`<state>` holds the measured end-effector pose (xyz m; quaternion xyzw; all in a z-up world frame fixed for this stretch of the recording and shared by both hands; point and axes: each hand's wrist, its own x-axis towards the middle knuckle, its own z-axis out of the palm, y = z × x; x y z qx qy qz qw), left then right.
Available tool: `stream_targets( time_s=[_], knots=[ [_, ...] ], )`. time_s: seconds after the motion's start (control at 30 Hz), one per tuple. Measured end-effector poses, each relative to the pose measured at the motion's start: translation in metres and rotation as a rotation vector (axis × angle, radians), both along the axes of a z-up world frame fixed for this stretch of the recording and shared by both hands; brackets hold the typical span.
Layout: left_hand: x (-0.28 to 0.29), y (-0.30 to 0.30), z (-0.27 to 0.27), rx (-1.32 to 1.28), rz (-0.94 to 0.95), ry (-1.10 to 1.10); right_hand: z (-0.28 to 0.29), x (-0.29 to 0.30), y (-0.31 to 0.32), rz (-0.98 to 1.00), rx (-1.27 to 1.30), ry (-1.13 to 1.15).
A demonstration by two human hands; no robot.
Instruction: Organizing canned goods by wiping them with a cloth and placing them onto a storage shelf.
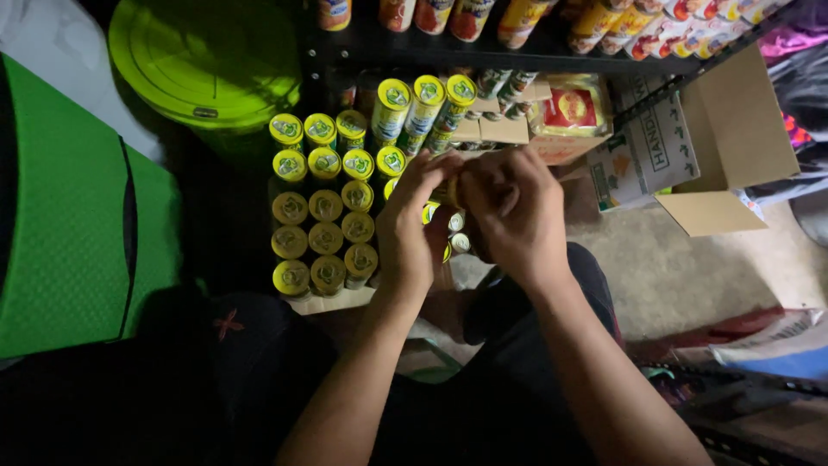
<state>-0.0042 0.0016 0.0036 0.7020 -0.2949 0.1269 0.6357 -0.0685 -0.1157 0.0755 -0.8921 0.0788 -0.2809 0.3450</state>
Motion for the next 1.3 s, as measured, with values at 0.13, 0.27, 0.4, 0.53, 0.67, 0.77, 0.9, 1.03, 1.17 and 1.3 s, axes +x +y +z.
stream_targets(
  time_s=[0.13, 0.27, 0.4, 0.53, 0.67, 0.77, 0.9, 1.03, 1.17, 1.3],
  knots=[
    [0.003, 0.007, 0.010, -0.059, -0.032, 0.074, 0.008, -0.007, 0.009, 0.152, -0.008, 0.009],
    [0.007, 0.014, 0.011, -0.023, 0.074, -0.123, 0.014, -0.016, 0.005, 0.242, -0.122, 0.043],
    [0.007, 0.010, 0.013, -0.004, 0.037, -0.053, 0.007, -0.022, -0.008, 0.039, -0.116, 0.037],
    [0.008, 0.009, 0.016, -0.101, -0.034, 0.017, -0.046, -0.028, -0.040, 0.083, 0.507, -0.051],
    [0.010, 0.005, 0.007, -0.138, -0.060, 0.053, -0.065, -0.036, -0.053, 0.056, 1.018, -0.005],
    [0.011, 0.005, 0.008, -0.165, -0.090, 0.093, -0.045, -0.036, -0.040, -0.011, 1.324, 0.029],
    [0.010, 0.003, 0.005, -0.192, -0.149, 0.164, -0.033, -0.037, -0.031, -0.018, 1.428, -0.007],
    [0.012, 0.005, 0.011, -0.118, -0.147, 0.392, -0.055, -0.040, -0.045, -0.006, 1.252, -0.047],
    [0.015, 0.002, -0.002, -0.328, -0.386, 0.378, -0.041, -0.035, -0.033, 0.041, 1.152, -0.069],
    [0.016, 0.001, 0.001, -0.407, -0.464, 0.453, -0.046, -0.038, -0.034, 0.068, 1.074, 0.028]
  ],
)
